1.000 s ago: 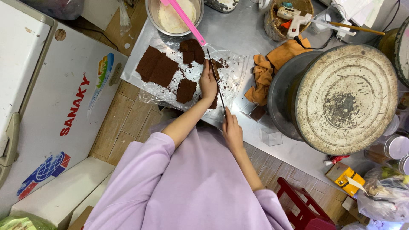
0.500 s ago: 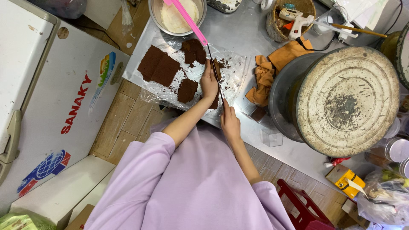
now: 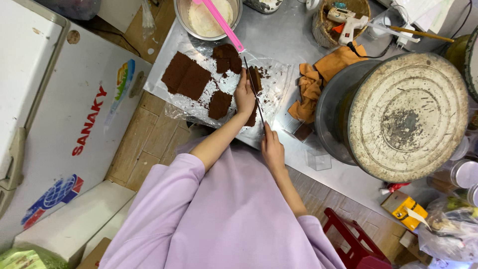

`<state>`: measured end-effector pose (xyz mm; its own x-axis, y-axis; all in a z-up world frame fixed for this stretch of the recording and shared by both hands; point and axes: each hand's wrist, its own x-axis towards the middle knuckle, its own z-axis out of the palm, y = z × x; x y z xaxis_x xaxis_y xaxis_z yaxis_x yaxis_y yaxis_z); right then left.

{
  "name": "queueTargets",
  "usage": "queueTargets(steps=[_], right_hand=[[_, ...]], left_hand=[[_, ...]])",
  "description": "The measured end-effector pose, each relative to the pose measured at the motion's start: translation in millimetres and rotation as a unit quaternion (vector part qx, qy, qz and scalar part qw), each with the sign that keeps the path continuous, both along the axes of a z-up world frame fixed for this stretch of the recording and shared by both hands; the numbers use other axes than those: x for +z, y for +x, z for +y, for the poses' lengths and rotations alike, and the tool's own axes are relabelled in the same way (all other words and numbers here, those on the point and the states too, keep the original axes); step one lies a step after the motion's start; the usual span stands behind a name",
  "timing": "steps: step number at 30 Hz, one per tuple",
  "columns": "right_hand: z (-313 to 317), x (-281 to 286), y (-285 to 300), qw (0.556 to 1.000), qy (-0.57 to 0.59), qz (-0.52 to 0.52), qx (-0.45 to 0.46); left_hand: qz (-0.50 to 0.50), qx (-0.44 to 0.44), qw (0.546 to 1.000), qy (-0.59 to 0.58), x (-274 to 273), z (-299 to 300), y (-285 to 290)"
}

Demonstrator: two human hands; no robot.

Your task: The person takes small square cakes from a tray on a counter and places them individually into clear plastic containers. They use a knife to separate the cakes and then manually close the lid of each container.

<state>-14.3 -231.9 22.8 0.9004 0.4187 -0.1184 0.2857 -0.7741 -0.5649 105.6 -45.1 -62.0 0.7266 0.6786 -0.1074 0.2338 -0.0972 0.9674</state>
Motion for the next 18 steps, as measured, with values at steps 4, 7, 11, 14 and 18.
queueTargets(steps=[4,7,11,14,18], right_hand=[[-33.4,7.1,-27.0,0.999,0.044,0.020,0.004],[-41.7,4.9,-38.4,0.997,0.073,0.011,0.003],[-15.6,-0.5,-21.6,0.999,0.014,0.037,-0.020],[-12.3,1.0,-20.8,0.998,0.020,0.054,-0.020],[-48.5,14.5,-45.8,0.996,0.031,0.083,-0.018]], left_hand=[[0.024,0.006,1.000,0.008,2.1,0.8,-0.9],[0.018,0.005,1.000,0.003,2.2,1.9,-1.2],[-0.004,0.000,1.000,-0.007,2.0,1.6,-2.2],[0.000,-0.003,1.000,-0.019,3.7,2.8,-4.9],[0.037,-0.001,0.998,-0.058,6.2,4.6,-0.3]])
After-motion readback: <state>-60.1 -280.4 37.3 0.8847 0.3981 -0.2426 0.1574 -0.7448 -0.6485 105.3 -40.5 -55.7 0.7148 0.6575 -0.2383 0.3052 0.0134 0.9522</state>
